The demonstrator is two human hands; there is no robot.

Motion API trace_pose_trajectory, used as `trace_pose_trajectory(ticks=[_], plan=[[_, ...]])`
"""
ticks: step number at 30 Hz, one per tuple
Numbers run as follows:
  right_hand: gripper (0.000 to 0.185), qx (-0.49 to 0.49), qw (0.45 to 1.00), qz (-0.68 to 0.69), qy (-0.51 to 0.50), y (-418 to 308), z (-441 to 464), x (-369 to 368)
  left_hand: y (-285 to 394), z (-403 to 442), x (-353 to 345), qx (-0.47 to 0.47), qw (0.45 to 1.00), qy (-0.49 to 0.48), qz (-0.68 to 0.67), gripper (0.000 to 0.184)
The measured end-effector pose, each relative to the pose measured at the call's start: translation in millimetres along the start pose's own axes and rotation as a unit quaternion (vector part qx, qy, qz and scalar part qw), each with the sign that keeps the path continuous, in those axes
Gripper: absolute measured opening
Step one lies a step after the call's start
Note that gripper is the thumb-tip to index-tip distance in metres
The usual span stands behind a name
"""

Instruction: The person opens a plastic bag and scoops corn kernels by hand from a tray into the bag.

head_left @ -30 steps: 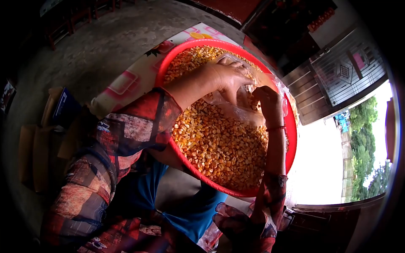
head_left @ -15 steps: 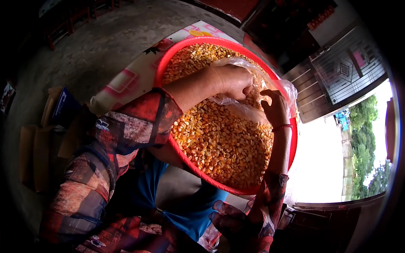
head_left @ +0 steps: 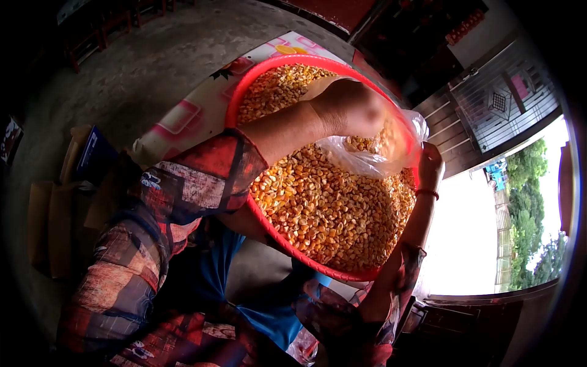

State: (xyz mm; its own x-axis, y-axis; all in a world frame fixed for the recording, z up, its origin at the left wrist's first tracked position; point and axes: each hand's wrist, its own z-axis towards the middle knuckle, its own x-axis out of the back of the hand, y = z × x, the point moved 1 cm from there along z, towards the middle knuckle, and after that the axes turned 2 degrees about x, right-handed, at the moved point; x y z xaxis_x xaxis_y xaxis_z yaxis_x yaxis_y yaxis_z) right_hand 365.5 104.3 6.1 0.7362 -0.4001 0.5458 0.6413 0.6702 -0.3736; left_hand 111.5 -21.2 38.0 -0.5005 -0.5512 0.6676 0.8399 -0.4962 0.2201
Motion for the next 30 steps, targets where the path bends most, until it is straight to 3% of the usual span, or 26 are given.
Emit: trace_pose_trajectory(ticks=[2, 4, 5, 6, 8, 9, 10, 12, 13, 20, 26, 29, 30], plan=[[0.021, -0.036, 0.965, -0.187, -0.182, 5, -12, -7, 2, 1, 2, 0.024, 1.000, -0.003, -0.016, 0.010], [0.026, -0.071, 0.948, -0.198, -0.240, 15, -24, -20, -4, 3, 4, -0.034, 0.988, 0.149, -0.038, 0.015], [0.029, -0.094, 0.942, -0.167, -0.276, 21, -26, -23, -9, 3, 5, -0.027, 0.991, 0.134, 0.000, 0.028], [0.029, -0.093, 0.942, -0.167, -0.276, 39, -31, -29, -15, 2, 4, -0.027, 0.990, 0.135, 0.001, 0.028], [0.030, -0.022, 0.945, -0.041, -0.324, 79, -40, -43, -32, -4, -5, 0.053, 0.985, 0.148, 0.071, 0.037], [0.029, -0.014, 0.942, -0.025, -0.334, 78, -41, -42, -37, -6, -3, 0.076, 0.988, 0.110, 0.082, 0.044], [0.028, -0.016, 0.941, -0.020, -0.337, 78, -40, -42, -40, -6, -2, 0.076, 0.988, 0.110, 0.082, 0.044], [0.025, -0.036, 0.941, -0.047, -0.332, 73, -38, -41, -47, -6, -3, 0.180, 0.982, -0.049, 0.032, 0.043], [0.024, -0.047, 0.942, -0.063, -0.325, 68, -37, -40, -47, -3, -6, 0.210, 0.976, -0.058, 0.027, 0.041], [0.017, -0.076, 0.945, -0.104, -0.300, 55, -32, -37, -43, -3, -1, 0.201, 0.979, -0.003, 0.019, 0.031], [0.013, -0.070, 0.954, -0.089, -0.277, 52, -25, -34, -37, 1, 2, 0.182, 0.978, 0.048, -0.093, 0.031], [0.012, -0.074, 0.968, -0.007, -0.240, 45, -15, -27, -45, 3, -5, 0.198, 0.966, 0.086, -0.141, 0.032], [0.012, -0.134, 0.963, 0.074, -0.223, 42, -13, -21, -37, 2, 4, 0.234, 0.959, 0.032, -0.160, 0.032]])
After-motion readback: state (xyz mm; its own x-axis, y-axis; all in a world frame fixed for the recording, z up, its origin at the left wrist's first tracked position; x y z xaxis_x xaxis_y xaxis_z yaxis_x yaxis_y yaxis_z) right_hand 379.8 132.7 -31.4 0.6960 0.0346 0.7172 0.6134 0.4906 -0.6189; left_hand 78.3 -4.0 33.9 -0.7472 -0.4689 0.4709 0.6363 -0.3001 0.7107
